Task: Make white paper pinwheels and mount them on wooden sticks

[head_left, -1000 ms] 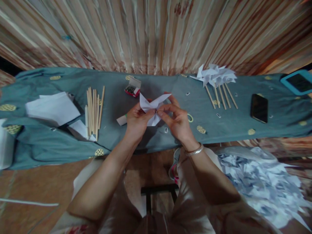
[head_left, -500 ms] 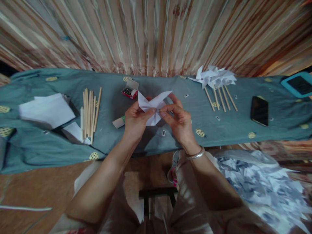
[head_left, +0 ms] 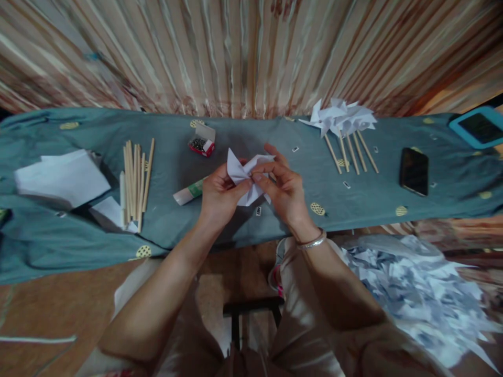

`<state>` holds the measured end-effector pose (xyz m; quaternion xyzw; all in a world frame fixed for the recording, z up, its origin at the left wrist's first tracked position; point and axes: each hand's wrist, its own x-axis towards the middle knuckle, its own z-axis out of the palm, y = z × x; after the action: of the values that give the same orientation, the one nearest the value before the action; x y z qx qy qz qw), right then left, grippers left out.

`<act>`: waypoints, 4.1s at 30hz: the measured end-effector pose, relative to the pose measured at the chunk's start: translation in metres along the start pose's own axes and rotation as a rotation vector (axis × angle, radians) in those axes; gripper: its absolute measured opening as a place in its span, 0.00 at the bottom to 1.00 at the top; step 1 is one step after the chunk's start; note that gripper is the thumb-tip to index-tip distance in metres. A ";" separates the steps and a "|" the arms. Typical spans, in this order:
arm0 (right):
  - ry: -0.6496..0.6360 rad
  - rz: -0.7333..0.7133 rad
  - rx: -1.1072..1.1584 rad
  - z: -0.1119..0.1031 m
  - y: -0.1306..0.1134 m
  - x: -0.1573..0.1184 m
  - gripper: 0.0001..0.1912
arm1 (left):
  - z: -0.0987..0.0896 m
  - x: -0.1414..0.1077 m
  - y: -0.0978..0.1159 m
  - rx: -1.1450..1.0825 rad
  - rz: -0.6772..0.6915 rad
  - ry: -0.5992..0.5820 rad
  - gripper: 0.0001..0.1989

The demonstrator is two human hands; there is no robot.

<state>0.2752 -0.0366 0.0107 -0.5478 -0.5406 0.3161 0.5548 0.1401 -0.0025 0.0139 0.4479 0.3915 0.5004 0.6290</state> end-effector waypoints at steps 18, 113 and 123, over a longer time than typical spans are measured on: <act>-0.024 -0.147 -0.019 -0.008 0.002 -0.003 0.04 | -0.006 0.003 0.003 -0.043 0.015 0.019 0.18; -0.206 0.391 0.446 0.024 0.005 -0.010 0.16 | -0.043 -0.014 0.003 0.065 -0.117 -0.029 0.21; -0.174 0.374 0.411 0.025 0.011 -0.011 0.13 | -0.040 -0.016 0.006 0.056 -0.153 0.018 0.16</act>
<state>0.2521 -0.0382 -0.0066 -0.4851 -0.4003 0.5614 0.5378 0.0978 -0.0105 0.0091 0.4298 0.4441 0.4436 0.6491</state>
